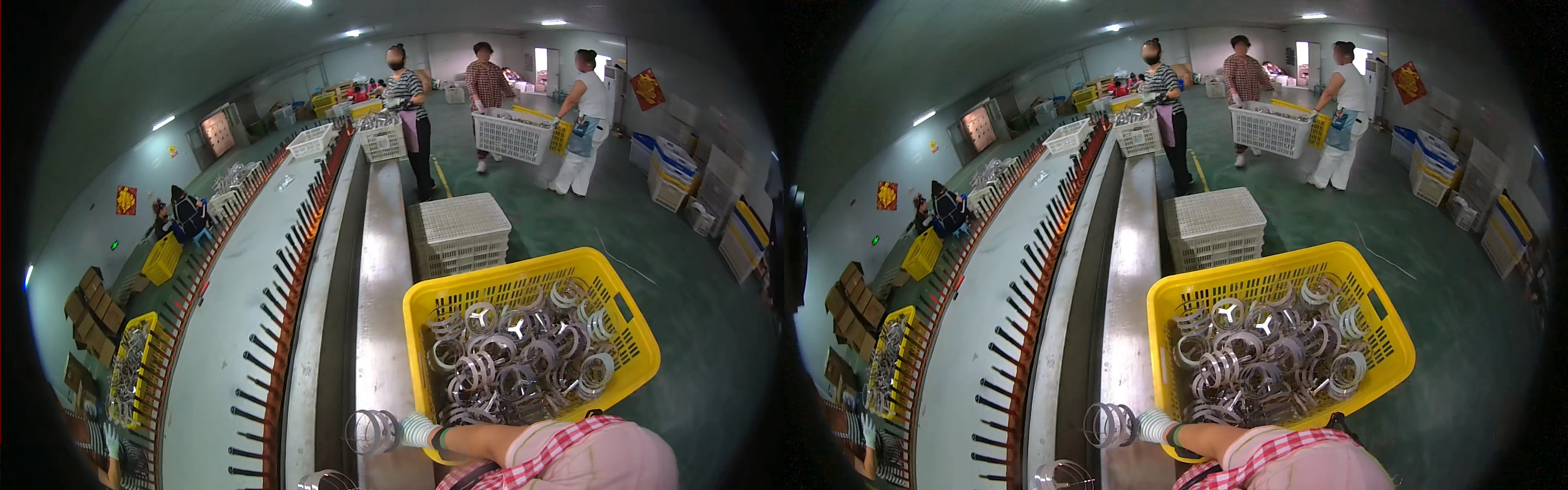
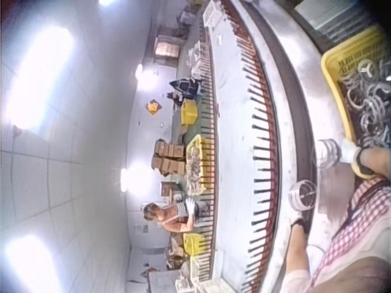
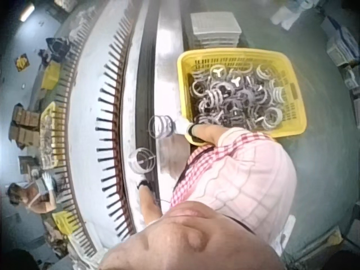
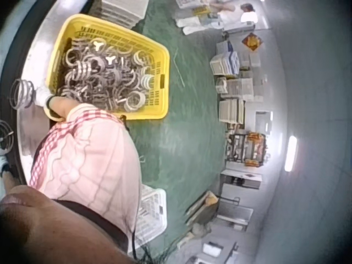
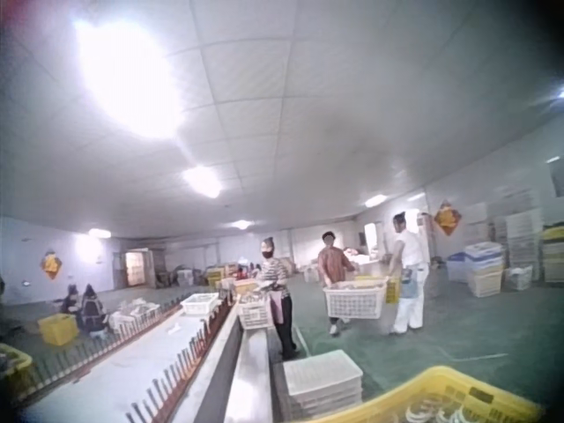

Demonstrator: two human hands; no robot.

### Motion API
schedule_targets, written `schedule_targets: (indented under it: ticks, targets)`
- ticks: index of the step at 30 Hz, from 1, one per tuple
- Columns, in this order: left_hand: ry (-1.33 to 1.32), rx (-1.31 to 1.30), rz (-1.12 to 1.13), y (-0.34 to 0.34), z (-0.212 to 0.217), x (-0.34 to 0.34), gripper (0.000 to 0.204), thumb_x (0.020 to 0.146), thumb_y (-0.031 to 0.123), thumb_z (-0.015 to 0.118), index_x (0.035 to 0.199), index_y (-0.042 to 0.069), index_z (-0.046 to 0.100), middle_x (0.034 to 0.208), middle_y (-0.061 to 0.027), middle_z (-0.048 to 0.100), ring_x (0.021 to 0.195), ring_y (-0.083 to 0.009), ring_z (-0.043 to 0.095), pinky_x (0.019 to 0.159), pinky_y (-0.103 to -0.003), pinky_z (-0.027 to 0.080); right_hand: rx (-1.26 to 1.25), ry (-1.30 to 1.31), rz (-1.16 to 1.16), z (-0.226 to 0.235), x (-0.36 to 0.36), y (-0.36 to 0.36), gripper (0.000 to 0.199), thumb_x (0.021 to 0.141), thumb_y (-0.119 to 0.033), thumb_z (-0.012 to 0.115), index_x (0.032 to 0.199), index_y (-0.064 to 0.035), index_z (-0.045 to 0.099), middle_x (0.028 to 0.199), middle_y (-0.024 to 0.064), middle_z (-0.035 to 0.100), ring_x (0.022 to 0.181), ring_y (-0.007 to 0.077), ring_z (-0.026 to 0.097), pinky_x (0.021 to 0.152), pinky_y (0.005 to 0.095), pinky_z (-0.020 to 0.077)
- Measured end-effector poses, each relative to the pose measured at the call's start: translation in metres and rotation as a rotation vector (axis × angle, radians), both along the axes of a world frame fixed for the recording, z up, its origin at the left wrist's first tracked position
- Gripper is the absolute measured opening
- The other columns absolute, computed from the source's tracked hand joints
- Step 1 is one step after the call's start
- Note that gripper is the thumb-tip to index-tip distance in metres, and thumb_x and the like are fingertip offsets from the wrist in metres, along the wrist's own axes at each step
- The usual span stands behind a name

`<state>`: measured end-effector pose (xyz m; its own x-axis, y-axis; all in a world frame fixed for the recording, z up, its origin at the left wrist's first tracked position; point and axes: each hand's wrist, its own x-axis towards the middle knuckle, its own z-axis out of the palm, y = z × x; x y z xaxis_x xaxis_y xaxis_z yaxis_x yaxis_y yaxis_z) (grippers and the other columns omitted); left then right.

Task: Sort metal rings into bins and place them onto a conveyor belt for processing.

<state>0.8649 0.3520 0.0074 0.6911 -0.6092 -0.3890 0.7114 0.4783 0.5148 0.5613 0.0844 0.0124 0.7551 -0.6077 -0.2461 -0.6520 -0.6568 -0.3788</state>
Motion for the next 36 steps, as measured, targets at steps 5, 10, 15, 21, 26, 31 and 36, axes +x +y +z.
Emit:
schedule_targets:
  ticks: [5,10,15,21,26,31,36]
  targets:
    - [-0.711,0.521,-0.364,-0.008,-0.009,0.013,0.042,0.095,0.017,0.028,0.130,-0.004,0.037,0.132,-0.0177,0.042,0.118,-0.0260,0.044,0.101,-0.037,0.038,0.018,-0.005,-0.051,-0.016,0.001,0.012,0.028,0.082,-0.025,0.047,0.089,-0.0075,0.068,0.086,0.0168,0.066,0.081,0.0330,0.064,0.068,0.0429,0.0502]
    - [-0.812,0.572,-0.375,-0.007,-0.004,0.017,0.041,0.095,0.017,0.030,0.129,-0.005,0.038,0.129,-0.0176,0.044,0.116,-0.0256,0.046,0.099,-0.036,0.040,-0.027,-0.041,-0.005,-0.015,0.007,0.029,0.028,0.082,-0.025,0.048,0.088,-0.0060,0.067,0.083,0.0166,0.066,0.078,0.0332,0.064,0.066,0.0430,0.0503]
    - [-0.905,0.640,-0.366,0.007,0.004,0.015,0.040,0.095,0.016,0.031,0.128,-0.005,0.040,0.127,-0.0175,0.046,0.113,-0.0252,0.048,0.097,-0.035,0.043,-0.062,-0.006,0.015,-0.005,0.007,0.046,0.024,0.081,-0.021,0.049,0.088,-0.0063,0.067,0.084,0.0158,0.066,0.078,0.0321,0.065,0.067,0.0423,0.0504]
    - [-1.015,0.742,-0.348,0.034,0.021,0.007,0.039,0.095,0.015,0.033,0.126,-0.006,0.042,0.125,-0.0174,0.048,0.110,-0.0247,0.051,0.094,-0.034,0.045,-0.047,-0.009,0.017,0.009,0.011,0.065,0.023,0.082,-0.019,0.050,0.090,-0.0070,0.067,0.085,0.0153,0.066,0.079,0.0312,0.065,0.066,0.0417,0.0506]
    - [-1.109,0.822,-0.338,0.053,0.052,-0.017,0.038,0.095,0.014,0.035,0.125,-0.006,0.043,0.123,-0.0172,0.050,0.107,-0.0242,0.053,0.092,-0.033,0.047,-0.001,-0.025,-0.021,0.003,0.013,0.076,0.023,0.083,-0.020,0.049,0.090,-0.0079,0.067,0.085,0.0148,0.067,0.080,0.0304,0.065,0.066,0.0413,0.0507]
    - [-1.078,0.804,-0.333,0.055,0.031,-0.009,0.037,0.094,0.014,0.036,0.125,-0.006,0.043,0.123,-0.0171,0.050,0.107,-0.0241,0.053,0.091,-0.033,0.047,-0.072,-0.032,0.022,-0.008,0.018,0.086,0.024,0.083,-0.021,0.049,0.090,-0.0081,0.067,0.084,0.0149,0.066,0.078,0.0312,0.064,0.065,0.0422,0.0505]
    - [-1.044,0.788,-0.311,0.067,0.026,-0.008,0.037,0.094,0.014,0.036,0.125,-0.006,0.044,0.122,-0.0170,0.051,0.106,-0.0239,0.054,0.091,-0.033,0.047,-0.033,-0.050,-0.009,-0.013,0.018,0.097,0.024,0.083,-0.021,0.049,0.090,-0.0076,0.067,0.084,0.0155,0.066,0.078,0.0320,0.064,0.065,0.0425,0.0503]
